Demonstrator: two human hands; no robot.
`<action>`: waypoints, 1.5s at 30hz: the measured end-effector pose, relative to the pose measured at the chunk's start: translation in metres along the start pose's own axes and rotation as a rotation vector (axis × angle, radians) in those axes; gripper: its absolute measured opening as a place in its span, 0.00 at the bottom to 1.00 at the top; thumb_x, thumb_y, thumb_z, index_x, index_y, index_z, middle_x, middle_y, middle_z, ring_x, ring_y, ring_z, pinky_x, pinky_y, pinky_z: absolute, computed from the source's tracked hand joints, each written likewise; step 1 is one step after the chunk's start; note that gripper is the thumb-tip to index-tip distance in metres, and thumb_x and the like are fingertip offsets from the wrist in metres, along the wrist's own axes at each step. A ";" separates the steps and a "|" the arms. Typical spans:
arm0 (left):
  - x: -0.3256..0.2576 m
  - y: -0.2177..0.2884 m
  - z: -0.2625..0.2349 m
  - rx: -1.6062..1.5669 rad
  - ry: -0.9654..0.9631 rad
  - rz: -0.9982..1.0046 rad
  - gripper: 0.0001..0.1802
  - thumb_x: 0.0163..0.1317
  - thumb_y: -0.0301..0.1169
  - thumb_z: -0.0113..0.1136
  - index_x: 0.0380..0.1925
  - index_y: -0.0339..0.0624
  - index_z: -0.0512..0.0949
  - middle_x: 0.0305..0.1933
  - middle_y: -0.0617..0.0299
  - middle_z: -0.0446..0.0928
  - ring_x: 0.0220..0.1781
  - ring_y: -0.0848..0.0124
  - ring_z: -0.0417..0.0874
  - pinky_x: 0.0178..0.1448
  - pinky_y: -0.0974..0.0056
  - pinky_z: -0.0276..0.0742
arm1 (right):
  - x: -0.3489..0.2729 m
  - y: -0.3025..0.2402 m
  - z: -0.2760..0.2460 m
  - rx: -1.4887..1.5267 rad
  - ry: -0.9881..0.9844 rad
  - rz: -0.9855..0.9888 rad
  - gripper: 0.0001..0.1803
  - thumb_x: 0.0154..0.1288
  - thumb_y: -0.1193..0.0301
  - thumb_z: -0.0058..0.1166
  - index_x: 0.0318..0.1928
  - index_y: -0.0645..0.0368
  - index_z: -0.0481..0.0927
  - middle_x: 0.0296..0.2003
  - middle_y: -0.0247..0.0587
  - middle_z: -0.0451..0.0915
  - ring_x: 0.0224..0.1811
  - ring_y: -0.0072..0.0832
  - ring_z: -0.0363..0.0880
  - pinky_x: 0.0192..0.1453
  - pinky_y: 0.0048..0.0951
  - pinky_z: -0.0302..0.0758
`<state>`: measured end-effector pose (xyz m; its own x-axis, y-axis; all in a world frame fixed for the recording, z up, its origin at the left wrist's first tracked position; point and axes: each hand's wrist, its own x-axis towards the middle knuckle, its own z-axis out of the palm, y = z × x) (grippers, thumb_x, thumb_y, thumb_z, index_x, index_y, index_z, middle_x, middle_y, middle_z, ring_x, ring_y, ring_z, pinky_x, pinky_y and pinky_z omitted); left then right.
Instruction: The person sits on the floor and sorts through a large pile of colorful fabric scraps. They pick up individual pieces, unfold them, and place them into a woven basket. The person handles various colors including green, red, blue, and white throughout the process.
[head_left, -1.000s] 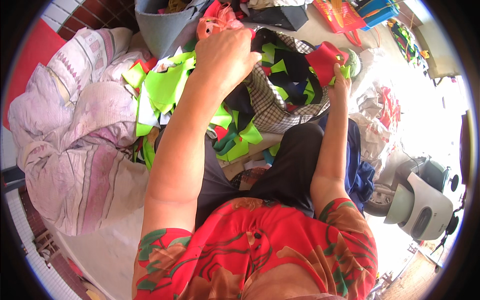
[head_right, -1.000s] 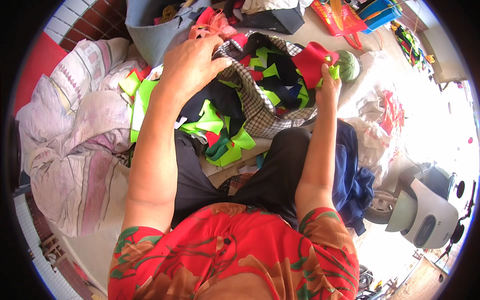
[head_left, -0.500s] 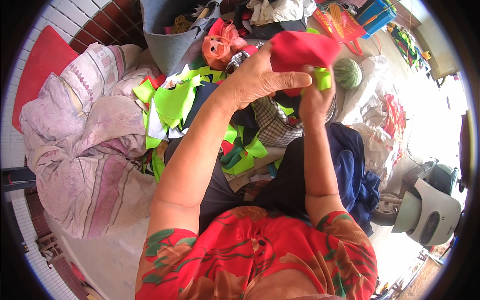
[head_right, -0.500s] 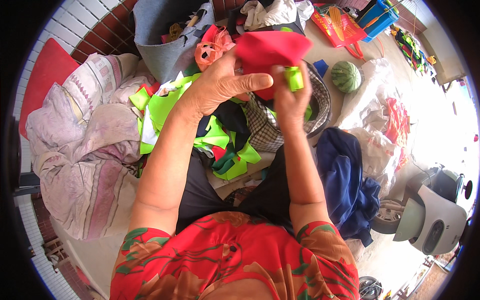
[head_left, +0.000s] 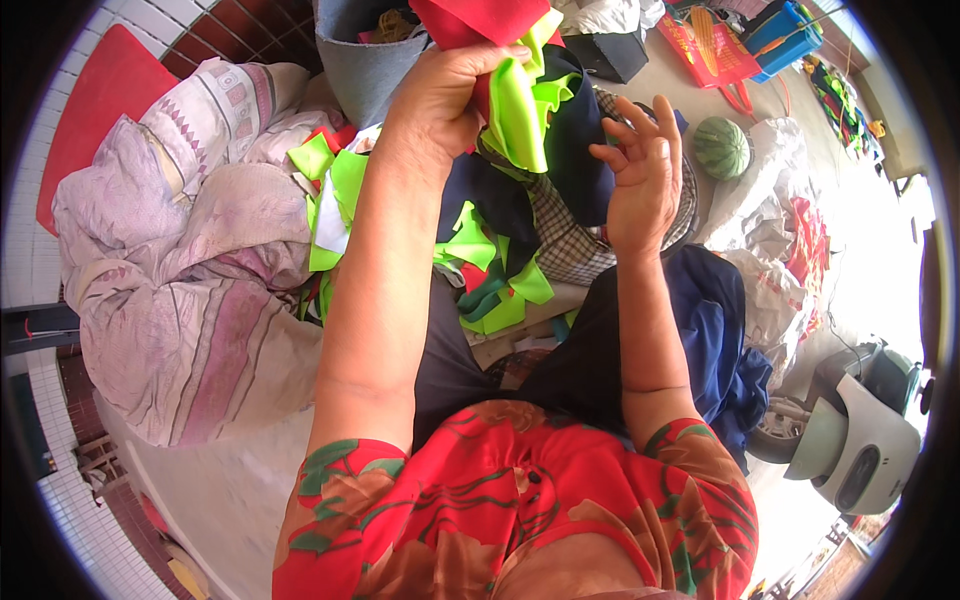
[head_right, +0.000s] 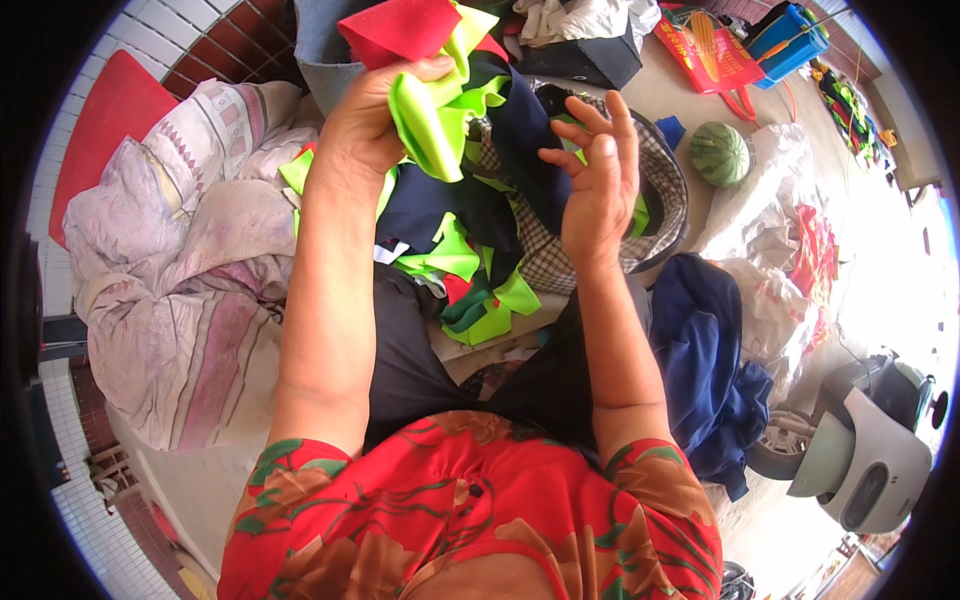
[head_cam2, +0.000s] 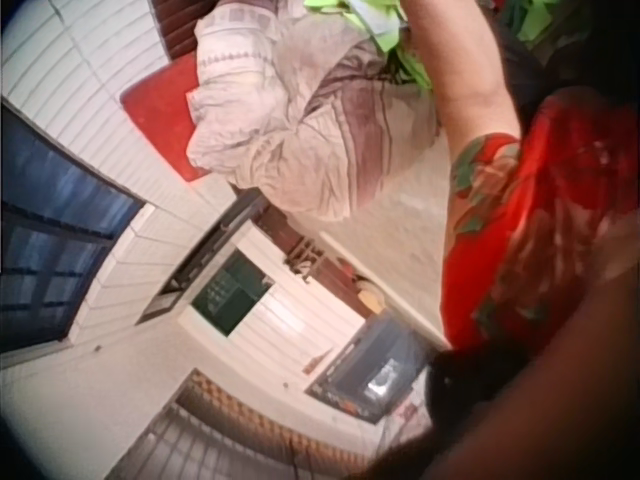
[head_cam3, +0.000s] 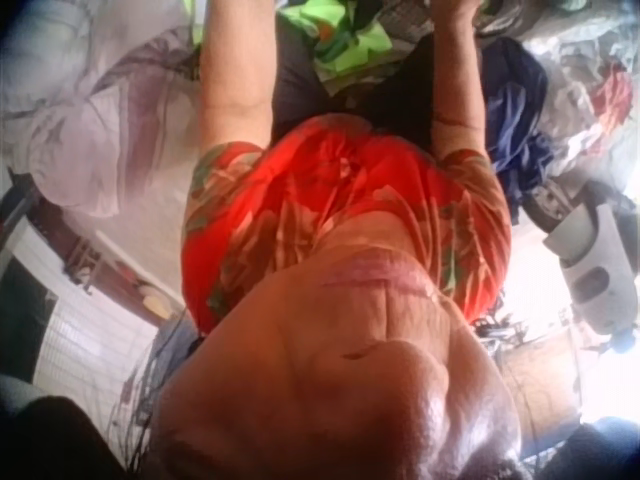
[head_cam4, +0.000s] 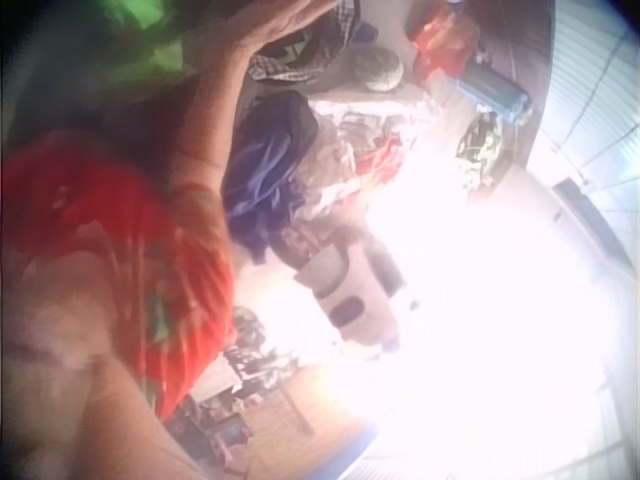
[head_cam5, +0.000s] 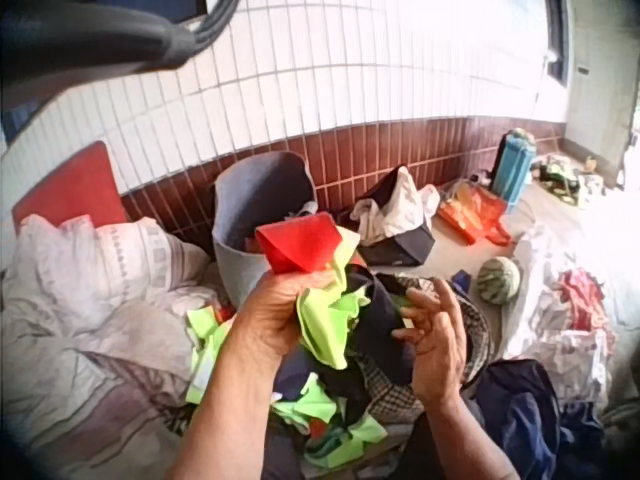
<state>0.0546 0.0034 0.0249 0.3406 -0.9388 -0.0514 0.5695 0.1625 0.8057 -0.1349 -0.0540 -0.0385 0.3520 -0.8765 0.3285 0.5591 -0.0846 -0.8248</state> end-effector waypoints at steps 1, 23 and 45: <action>-0.003 0.006 0.000 -0.020 -0.017 -0.037 0.18 0.47 0.22 0.64 0.41 0.36 0.75 0.36 0.59 0.78 0.35 0.66 0.81 0.37 0.58 0.81 | 0.002 0.002 -0.002 0.004 0.015 0.013 0.28 0.69 0.65 0.39 0.65 0.65 0.54 0.58 0.52 0.65 0.49 0.31 0.74 0.43 0.29 0.77; -0.010 0.046 -0.044 0.257 0.267 -0.010 0.15 0.49 0.35 0.68 0.33 0.39 0.77 0.23 0.63 0.77 0.19 0.73 0.78 0.20 0.72 0.75 | -0.003 0.044 -0.035 0.464 -0.049 0.727 0.20 0.62 0.64 0.52 0.50 0.63 0.73 0.44 0.39 0.78 0.45 0.25 0.77 0.55 0.23 0.71; -0.025 0.058 -0.063 2.028 0.625 -0.098 0.33 0.46 0.46 0.66 0.54 0.48 0.73 0.52 0.56 0.76 0.54 0.60 0.76 0.54 0.55 0.71 | 0.031 0.086 -0.118 0.173 0.623 0.440 0.10 0.61 0.69 0.51 0.41 0.61 0.73 0.35 0.43 0.79 0.40 0.35 0.78 0.42 0.34 0.73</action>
<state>0.1262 0.0557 0.0354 0.7536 -0.6522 0.0817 -0.6570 -0.7433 0.1261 -0.1645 -0.1447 -0.1532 0.1107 -0.9212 -0.3731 0.5934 0.3624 -0.7187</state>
